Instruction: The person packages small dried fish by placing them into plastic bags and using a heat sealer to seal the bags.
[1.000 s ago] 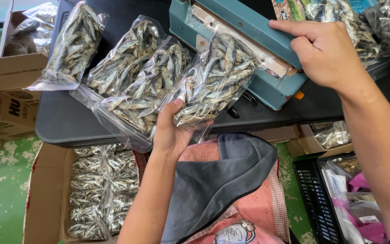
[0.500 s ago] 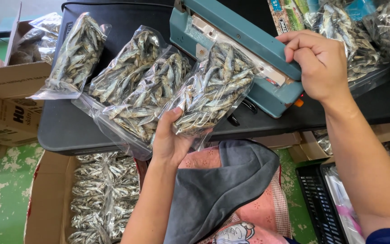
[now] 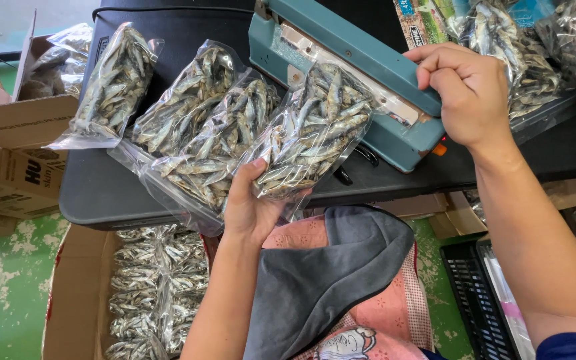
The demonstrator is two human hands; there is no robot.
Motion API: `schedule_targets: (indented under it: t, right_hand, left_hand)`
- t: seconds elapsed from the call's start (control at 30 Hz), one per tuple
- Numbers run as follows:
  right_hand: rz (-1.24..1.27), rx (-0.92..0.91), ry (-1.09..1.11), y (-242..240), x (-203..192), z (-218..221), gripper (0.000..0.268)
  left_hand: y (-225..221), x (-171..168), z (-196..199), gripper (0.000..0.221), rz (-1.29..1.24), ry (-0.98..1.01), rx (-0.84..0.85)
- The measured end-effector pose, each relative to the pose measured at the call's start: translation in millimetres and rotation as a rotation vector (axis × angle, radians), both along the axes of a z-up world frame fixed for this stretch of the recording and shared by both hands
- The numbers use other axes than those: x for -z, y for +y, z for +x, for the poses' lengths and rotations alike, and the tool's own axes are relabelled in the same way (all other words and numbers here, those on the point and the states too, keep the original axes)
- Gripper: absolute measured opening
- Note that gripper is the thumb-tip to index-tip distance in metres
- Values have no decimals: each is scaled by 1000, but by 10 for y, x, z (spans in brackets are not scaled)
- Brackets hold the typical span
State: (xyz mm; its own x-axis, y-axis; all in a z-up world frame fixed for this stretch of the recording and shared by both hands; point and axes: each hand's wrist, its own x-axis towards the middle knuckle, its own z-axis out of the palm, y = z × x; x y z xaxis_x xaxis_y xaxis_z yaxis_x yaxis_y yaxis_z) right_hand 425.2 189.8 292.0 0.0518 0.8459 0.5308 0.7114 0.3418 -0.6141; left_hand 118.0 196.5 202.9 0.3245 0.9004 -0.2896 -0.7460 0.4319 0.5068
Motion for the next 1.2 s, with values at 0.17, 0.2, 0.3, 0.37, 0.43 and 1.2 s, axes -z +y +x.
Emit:
schedule_targets:
  t: [0.17, 0.2, 0.3, 0.37, 0.43, 1.2]
  right_hand:
    - [8, -17, 4, 14, 10, 16, 25]
    - [2, -12, 4, 13, 1, 14, 25]
    - [-11, 0, 10, 9, -45, -18, 25]
    - [-27, 4, 16, 10, -90, -20, 25]
    - [-47, 9, 23, 19, -133, -14, 26]
    - [-31, -64, 1211, -2112, 915, 963, 12]
  left_hand:
    - [-5, -34, 8, 43, -48, 6, -31]
    - [-11, -50, 7, 43, -60, 5, -35]
    - [-30, -114, 13, 38, -89, 25, -48]
    - [-28, -97, 12, 36, -89, 19, -45]
    - [-38, -122, 16, 33, -93, 16, -42]
    - [-736, 221, 838, 45, 292, -535, 676]
